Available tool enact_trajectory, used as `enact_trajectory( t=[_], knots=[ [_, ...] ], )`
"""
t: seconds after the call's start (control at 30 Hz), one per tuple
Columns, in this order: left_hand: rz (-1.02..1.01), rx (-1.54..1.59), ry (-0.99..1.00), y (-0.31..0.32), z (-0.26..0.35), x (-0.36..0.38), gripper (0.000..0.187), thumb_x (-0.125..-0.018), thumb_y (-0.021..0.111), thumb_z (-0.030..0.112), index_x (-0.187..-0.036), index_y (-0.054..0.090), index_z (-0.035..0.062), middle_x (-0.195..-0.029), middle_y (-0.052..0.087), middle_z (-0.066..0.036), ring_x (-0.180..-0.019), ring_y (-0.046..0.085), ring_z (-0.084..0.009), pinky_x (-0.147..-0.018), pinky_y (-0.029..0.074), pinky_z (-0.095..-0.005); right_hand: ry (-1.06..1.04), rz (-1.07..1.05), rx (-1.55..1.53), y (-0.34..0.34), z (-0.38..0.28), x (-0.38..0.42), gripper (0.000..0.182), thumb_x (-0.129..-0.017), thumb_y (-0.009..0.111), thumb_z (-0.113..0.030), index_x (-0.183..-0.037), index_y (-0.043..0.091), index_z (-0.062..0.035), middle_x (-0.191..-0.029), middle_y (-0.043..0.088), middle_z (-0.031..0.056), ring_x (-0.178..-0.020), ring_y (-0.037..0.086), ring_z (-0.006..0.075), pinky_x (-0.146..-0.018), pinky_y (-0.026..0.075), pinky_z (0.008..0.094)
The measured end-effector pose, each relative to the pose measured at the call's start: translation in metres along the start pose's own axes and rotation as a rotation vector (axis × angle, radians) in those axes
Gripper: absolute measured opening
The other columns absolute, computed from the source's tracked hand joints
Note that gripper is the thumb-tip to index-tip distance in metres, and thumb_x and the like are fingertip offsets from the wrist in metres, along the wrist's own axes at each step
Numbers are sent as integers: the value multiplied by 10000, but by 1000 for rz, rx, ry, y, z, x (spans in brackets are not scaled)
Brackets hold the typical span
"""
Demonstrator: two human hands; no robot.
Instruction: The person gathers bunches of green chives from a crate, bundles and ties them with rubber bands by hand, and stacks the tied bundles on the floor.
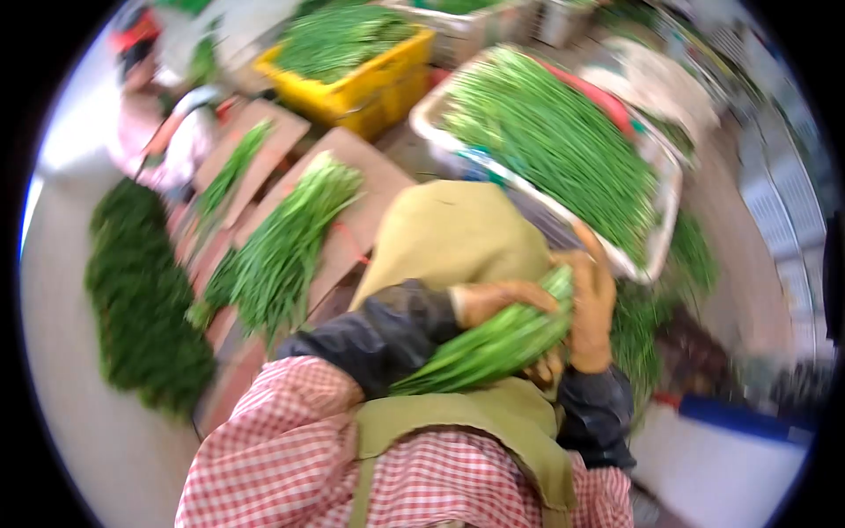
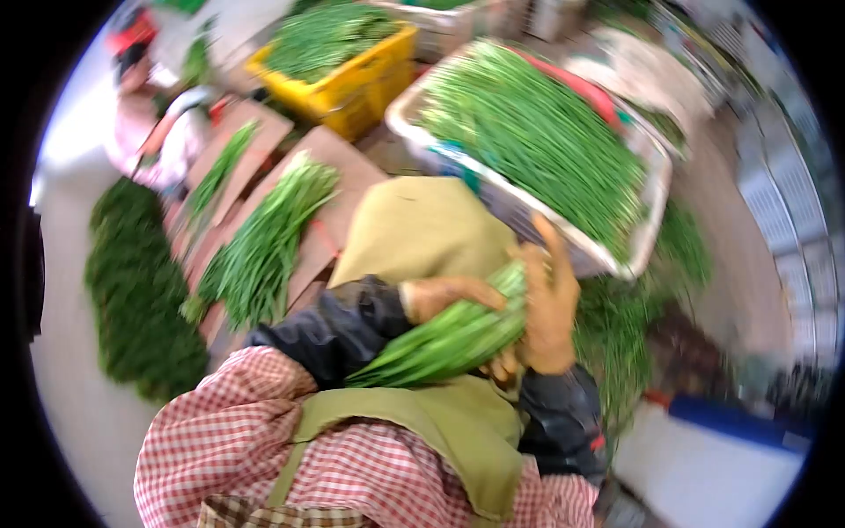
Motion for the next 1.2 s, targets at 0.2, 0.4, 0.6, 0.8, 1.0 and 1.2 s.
enact_trajectory(
  t=[0.2,0.4,0.6,0.8,1.0,1.2],
  knots=[
    [116,165,165,-2,1,10,461,-918,593,418,-1118,636,5,-1026,688,-152,-870,672,-230,-793,556,-364,-94,29,163,0,2,-16,269,-961,556,-150,-1163,648,4,-1014,666,47,-843,570,103,-783,457,247],
    [490,-283,353,19,15,43,395,-944,593,377,-1139,648,37,-1006,696,-69,-831,659,-139,-762,545,-267,-124,8,11,4,9,-12,192,-946,591,-98,-1066,698,7,-1009,676,19,-870,563,78,-788,443,226],
    [403,-639,268,14,14,38,335,-1010,488,306,-1170,629,48,-1076,662,-27,-904,619,-102,-827,511,-249,-34,-106,152,18,-16,-6,247,-946,604,-221,-1037,699,-12,-918,655,13,-841,546,83,-772,434,239],
    [36,-119,111,10,20,27,283,-912,611,159,-1170,635,46,-1154,648,-118,-1062,620,-206,-917,495,-303,-14,-120,201,4,-34,-22,233,-878,669,-249,-770,631,-46,-707,564,-26,-665,483,56,-620,387,226],
    [20,-1428,336,-67,28,75,317,-957,534,193,-1223,617,41,-1185,645,-93,-1135,558,-193,-988,437,-351,-453,316,419,-143,-186,-60,246,-892,666,-281,-846,635,-41,-727,586,5,-662,529,96,-618,431,260],
    [215,-678,42,-2,42,99,559,-933,525,282,-1396,401,-6,-1189,641,-188,-771,718,-296,-623,596,-314,-523,895,1632,-273,-301,-46,399,-844,606,-405,-907,688,-20,-887,668,258,-870,643,422,-799,489,442]
  ],
)
Point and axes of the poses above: each hand's wrist, its own x-axis away from the middle knuckle, its own y-axis out of the palm, z = x × y, the point moved 2 cm from there along -x, towards the middle knuckle
